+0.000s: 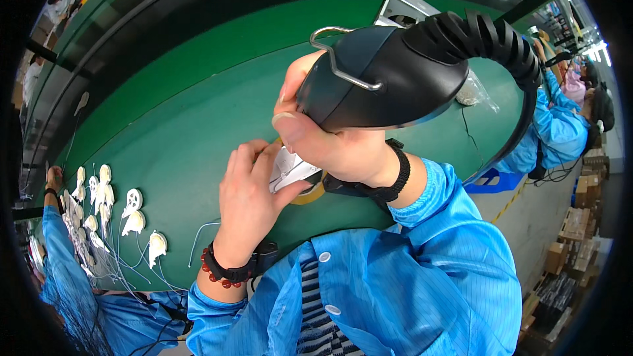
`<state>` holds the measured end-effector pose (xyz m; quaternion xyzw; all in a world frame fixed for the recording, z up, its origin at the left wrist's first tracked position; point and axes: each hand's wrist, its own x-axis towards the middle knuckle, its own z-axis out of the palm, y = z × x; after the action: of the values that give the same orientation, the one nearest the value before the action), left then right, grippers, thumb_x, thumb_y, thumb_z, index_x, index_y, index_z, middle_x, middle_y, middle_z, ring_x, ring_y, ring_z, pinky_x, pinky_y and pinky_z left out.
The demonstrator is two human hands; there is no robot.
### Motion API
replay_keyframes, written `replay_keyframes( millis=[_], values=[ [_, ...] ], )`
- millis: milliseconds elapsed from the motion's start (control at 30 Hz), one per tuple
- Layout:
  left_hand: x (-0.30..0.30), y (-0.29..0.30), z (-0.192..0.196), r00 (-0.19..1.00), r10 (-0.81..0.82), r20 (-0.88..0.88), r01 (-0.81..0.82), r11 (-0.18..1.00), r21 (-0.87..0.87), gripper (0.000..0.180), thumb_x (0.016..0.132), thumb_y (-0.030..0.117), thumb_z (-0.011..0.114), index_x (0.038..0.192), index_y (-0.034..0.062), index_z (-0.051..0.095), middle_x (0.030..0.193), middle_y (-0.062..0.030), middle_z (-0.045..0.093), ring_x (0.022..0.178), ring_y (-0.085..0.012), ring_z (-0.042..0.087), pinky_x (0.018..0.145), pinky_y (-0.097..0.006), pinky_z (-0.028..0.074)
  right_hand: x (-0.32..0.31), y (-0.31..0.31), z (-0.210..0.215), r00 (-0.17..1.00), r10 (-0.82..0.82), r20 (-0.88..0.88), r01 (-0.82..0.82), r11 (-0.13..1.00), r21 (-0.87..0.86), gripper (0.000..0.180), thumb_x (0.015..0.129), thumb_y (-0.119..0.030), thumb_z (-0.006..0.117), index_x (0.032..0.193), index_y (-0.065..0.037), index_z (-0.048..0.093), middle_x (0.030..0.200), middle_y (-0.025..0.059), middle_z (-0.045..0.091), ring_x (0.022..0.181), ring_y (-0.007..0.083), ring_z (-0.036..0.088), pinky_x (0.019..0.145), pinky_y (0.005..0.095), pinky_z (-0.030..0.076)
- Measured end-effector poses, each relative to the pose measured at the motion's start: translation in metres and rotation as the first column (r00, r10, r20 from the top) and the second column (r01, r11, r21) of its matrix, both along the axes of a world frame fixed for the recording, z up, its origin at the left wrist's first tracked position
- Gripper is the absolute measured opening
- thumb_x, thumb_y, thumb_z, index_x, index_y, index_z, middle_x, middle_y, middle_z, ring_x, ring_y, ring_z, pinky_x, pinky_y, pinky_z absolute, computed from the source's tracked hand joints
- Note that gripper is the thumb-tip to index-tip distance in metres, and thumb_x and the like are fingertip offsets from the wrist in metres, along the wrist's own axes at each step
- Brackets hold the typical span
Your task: Assembling small electronic components using an electric handheld tool at a factory workbench.
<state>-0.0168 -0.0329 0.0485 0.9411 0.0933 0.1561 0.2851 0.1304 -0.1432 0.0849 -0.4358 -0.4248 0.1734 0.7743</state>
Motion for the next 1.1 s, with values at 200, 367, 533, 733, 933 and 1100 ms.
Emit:
replay_keyframes(
  millis=[200, 367, 533, 733, 933, 1100],
  values=[
    [0.001, 0.002, -0.005, 1.0, -0.006, 0.027, 0.006, 1.0, 0.004, 0.062, 0.066, 0.029, 0.088, 0.116, 0.0012, 0.065, 0.106, -0.0088, 0.06, 0.096, -0.0296, 0.06, 0.074, -0.041, 0.054, -0.004, 0.01, 0.015, 0.982, -0.073, 0.175, 0.106, 0.977, -0.186, 0.034, 0.092, -0.021, 0.073, 0.103, -0.004, 0.047, 0.074, 0.0089, 0.059, 0.059, 0.0141, 0.057, 0.054, 0.0287, 0.047],
    [0.003, 0.0, -0.003, 0.999, -0.001, 0.037, 0.001, 1.0, 0.007, 0.061, 0.063, 0.029, 0.088, 0.112, -0.0009, 0.066, 0.107, -0.0093, 0.061, 0.091, -0.0284, 0.06, 0.073, -0.04, 0.054, -0.002, 0.012, 0.014, 0.985, -0.052, 0.163, 0.097, 0.956, -0.278, 0.027, 0.091, -0.008, 0.069, 0.106, -0.003, 0.048, 0.073, 0.0079, 0.059, 0.06, 0.0124, 0.058, 0.055, 0.0262, 0.048],
    [0.004, -0.002, -0.002, 0.998, -0.007, 0.062, 0.006, 1.0, 0.004, 0.059, 0.063, 0.029, 0.088, 0.11, -0.0005, 0.067, 0.107, -0.0091, 0.061, 0.092, -0.0288, 0.06, 0.073, -0.04, 0.054, -0.001, 0.01, 0.015, 0.998, -0.066, 0.015, 0.068, 0.959, -0.274, 0.024, 0.093, -0.014, 0.069, 0.103, -0.003, 0.05, 0.071, 0.0065, 0.058, 0.06, 0.0118, 0.058, 0.057, 0.0264, 0.049],
    [0.0, -0.004, 0.003, 0.999, 0.026, 0.021, -0.026, 1.0, -0.013, 0.059, 0.061, 0.025, 0.091, 0.109, 0.0011, 0.066, 0.108, -0.0094, 0.061, 0.098, -0.0316, 0.06, 0.077, -0.042, 0.054, 0.026, -0.039, 0.031, 0.982, -0.185, 0.041, 0.181, 0.98, 0.082, 0.034, 0.097, -0.034, 0.064, 0.106, -0.005, 0.05, 0.072, 0.0073, 0.057, 0.057, 0.0163, 0.054, 0.053, 0.032, 0.046],
    [0.003, -0.004, 0.002, 1.0, 0.012, 0.025, -0.012, 1.0, -0.008, 0.059, 0.061, 0.024, 0.091, 0.11, 0.0003, 0.066, 0.11, -0.0119, 0.06, 0.097, -0.0328, 0.06, 0.077, -0.043, 0.054, 0.065, -0.073, 0.034, 0.901, -0.433, 0.0, 0.43, 0.896, 0.113, 0.014, 0.1, -0.017, 0.057, 0.1, -0.003, 0.052, 0.072, 0.0082, 0.059, 0.06, 0.0174, 0.056, 0.059, 0.0326, 0.049],
    [0.004, -0.004, 0.001, 1.0, 0.002, 0.03, -0.003, 0.999, 0.033, 0.058, 0.064, 0.027, 0.09, 0.11, 0.001, 0.067, 0.108, -0.0104, 0.06, 0.094, -0.0304, 0.06, 0.073, -0.04, 0.054, 0.072, -0.079, 0.027, 0.878, -0.478, 0.019, 0.476, 0.877, 0.061, 0.015, 0.1, -0.016, 0.058, 0.097, -0.002, 0.053, 0.071, 0.0075, 0.06, 0.061, 0.0158, 0.057, 0.059, 0.0306, 0.049]
  ],
)
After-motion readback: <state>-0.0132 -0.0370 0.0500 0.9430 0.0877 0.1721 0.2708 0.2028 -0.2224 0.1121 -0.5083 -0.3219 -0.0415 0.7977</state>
